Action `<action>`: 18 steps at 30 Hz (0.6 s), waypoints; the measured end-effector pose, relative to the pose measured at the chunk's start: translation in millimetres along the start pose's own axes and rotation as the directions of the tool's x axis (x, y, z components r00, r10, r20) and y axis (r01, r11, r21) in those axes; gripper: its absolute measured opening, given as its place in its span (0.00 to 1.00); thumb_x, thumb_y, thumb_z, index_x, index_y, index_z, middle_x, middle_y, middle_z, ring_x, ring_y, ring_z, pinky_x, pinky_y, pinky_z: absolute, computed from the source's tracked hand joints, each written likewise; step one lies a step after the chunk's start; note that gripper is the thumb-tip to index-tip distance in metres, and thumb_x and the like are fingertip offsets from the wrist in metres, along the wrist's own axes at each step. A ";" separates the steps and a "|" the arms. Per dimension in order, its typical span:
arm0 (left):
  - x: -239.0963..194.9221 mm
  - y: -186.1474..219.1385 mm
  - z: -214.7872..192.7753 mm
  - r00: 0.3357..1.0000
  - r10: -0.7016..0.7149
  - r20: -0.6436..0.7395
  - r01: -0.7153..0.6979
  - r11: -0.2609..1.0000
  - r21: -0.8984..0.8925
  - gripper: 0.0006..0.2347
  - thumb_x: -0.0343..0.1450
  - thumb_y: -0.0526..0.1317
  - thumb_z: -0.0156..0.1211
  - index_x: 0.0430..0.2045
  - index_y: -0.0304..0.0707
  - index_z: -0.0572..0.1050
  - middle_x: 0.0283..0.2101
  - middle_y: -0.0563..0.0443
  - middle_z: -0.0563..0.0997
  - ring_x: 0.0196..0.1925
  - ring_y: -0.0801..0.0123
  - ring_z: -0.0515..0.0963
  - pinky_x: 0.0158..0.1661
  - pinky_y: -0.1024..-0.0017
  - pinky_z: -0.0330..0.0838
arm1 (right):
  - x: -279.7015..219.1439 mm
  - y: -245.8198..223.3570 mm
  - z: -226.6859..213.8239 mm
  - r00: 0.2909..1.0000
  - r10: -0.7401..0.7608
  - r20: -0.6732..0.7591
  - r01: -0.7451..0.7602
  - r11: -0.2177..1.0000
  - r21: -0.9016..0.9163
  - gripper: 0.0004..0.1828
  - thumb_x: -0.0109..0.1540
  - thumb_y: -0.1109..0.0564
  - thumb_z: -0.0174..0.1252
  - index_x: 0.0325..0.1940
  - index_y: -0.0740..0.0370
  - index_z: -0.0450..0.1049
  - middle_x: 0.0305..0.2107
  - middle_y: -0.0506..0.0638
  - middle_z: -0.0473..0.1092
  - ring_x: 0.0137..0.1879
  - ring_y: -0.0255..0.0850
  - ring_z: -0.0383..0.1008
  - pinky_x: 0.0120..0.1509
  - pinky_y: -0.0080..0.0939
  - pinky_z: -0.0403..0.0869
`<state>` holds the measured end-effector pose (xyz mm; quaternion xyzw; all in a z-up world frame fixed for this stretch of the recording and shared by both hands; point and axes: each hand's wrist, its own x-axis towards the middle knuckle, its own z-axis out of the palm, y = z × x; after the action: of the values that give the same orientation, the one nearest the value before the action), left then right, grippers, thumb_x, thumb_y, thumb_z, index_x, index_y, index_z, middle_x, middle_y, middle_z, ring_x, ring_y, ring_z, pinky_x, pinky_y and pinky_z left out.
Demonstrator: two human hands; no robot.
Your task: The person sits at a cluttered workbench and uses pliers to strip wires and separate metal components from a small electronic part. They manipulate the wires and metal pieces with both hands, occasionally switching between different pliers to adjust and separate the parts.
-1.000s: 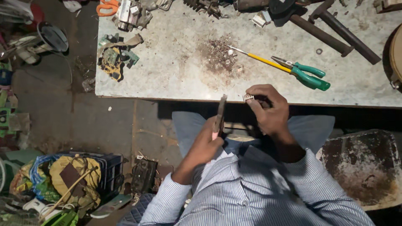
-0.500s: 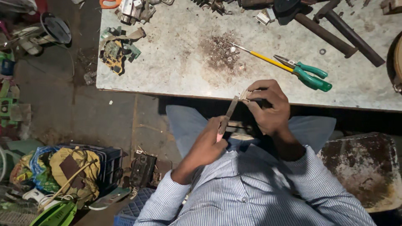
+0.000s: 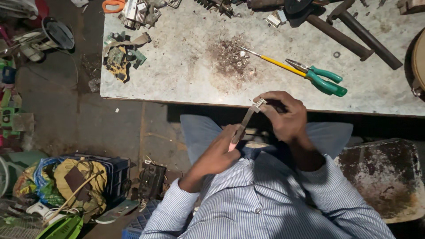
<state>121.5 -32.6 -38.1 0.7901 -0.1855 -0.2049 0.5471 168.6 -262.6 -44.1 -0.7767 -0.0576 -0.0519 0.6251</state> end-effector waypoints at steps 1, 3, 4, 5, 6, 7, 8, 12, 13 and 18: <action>0.4 -2.0 -0.6 1.000 0.014 0.019 -0.013 1.000 -0.023 0.29 0.62 0.31 0.56 0.62 0.31 0.62 0.53 0.36 0.72 0.58 0.45 0.73 0.57 0.59 0.67 | 2.1 -0.1 -1.7 1.000 0.002 0.012 -0.002 0.999 -0.044 0.11 0.63 0.66 0.60 0.50 0.68 0.76 0.42 0.53 0.80 0.48 0.37 0.81 0.55 0.36 0.78; 1.5 -5.0 -2.7 0.997 -0.008 0.082 0.014 0.996 -0.083 0.29 0.63 0.31 0.57 0.62 0.31 0.63 0.52 0.37 0.73 0.57 0.47 0.74 0.57 0.59 0.68 | 6.1 0.1 -4.7 0.999 0.021 0.049 -0.023 0.999 0.043 0.10 0.64 0.66 0.59 0.49 0.68 0.77 0.42 0.55 0.80 0.49 0.38 0.81 0.57 0.38 0.78; 2.3 -5.9 -4.3 0.991 -0.041 0.127 0.056 0.991 -0.118 0.28 0.63 0.32 0.58 0.61 0.31 0.64 0.51 0.37 0.73 0.55 0.49 0.75 0.56 0.60 0.69 | 7.8 0.5 -6.1 0.997 0.030 0.067 -0.036 0.996 0.086 0.09 0.65 0.66 0.58 0.49 0.68 0.77 0.43 0.55 0.80 0.49 0.39 0.81 0.58 0.38 0.78; 3.7 -6.4 -5.5 0.982 -0.071 0.173 0.097 0.984 -0.150 0.27 0.63 0.32 0.59 0.60 0.32 0.65 0.49 0.37 0.74 0.53 0.51 0.76 0.55 0.60 0.70 | 9.7 1.0 -7.3 0.997 0.016 0.082 -0.024 0.995 0.097 0.09 0.65 0.66 0.58 0.48 0.68 0.77 0.43 0.55 0.80 0.49 0.39 0.81 0.58 0.38 0.78; 4.3 -6.2 -6.3 0.976 -0.092 0.199 0.129 0.975 -0.181 0.29 0.63 0.33 0.58 0.62 0.33 0.64 0.51 0.39 0.74 0.55 0.53 0.75 0.56 0.61 0.69 | 11.4 1.4 -8.8 0.995 0.002 0.096 -0.013 0.994 0.108 0.08 0.65 0.66 0.58 0.48 0.68 0.77 0.43 0.55 0.80 0.49 0.39 0.81 0.58 0.38 0.78; 4.3 -5.3 -7.3 0.968 -0.113 0.226 0.161 0.964 -0.211 0.30 0.62 0.33 0.58 0.64 0.33 0.62 0.53 0.40 0.73 0.57 0.55 0.74 0.57 0.62 0.68 | 13.7 1.8 -9.8 0.994 -0.012 0.111 -0.001 0.993 0.119 0.07 0.65 0.66 0.58 0.47 0.68 0.77 0.43 0.55 0.80 0.49 0.39 0.82 0.58 0.38 0.79; 5.1 -4.3 -8.2 0.958 -0.132 0.253 0.194 0.951 -0.240 0.32 0.62 0.33 0.57 0.65 0.34 0.61 0.55 0.42 0.73 0.59 0.58 0.74 0.58 0.63 0.68 | 16.2 2.2 -10.6 0.992 -0.022 0.122 0.001 0.985 0.172 0.07 0.65 0.66 0.57 0.47 0.69 0.77 0.43 0.55 0.80 0.50 0.39 0.81 0.58 0.38 0.79; 10.2 -1.3 -9.6 0.960 -0.067 0.270 0.149 0.943 -0.299 0.34 0.61 0.33 0.57 0.67 0.33 0.60 0.56 0.42 0.73 0.60 0.59 0.72 0.61 0.64 0.66 | 19.1 0.7 -13.3 0.989 -0.012 0.150 -0.020 0.978 0.209 0.08 0.66 0.67 0.55 0.48 0.69 0.77 0.44 0.55 0.80 0.49 0.39 0.82 0.57 0.38 0.79; 11.2 -0.6 -9.5 0.958 -0.079 0.275 0.163 0.940 -0.299 0.33 0.60 0.33 0.57 0.66 0.33 0.61 0.55 0.42 0.73 0.59 0.59 0.72 0.61 0.64 0.66 | 19.1 -0.4 -12.8 0.988 0.001 0.154 -0.028 0.984 0.176 0.08 0.66 0.67 0.55 0.47 0.69 0.77 0.44 0.55 0.80 0.49 0.39 0.82 0.57 0.38 0.79; 14.4 0.8 -10.4 0.963 -0.067 0.261 0.150 0.938 -0.313 0.32 0.61 0.33 0.56 0.65 0.32 0.61 0.56 0.45 0.72 0.61 0.61 0.71 0.62 0.65 0.64 | 16.5 -8.4 -6.5 0.994 -0.055 0.091 0.048 0.996 0.074 0.07 0.66 0.69 0.56 0.47 0.70 0.78 0.44 0.57 0.79 0.50 0.41 0.81 0.57 0.39 0.78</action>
<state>139.2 -32.1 -35.7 0.6647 -0.1709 -0.3596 0.6321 183.6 -266.7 -32.1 -0.7535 -0.1085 -0.0295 0.6478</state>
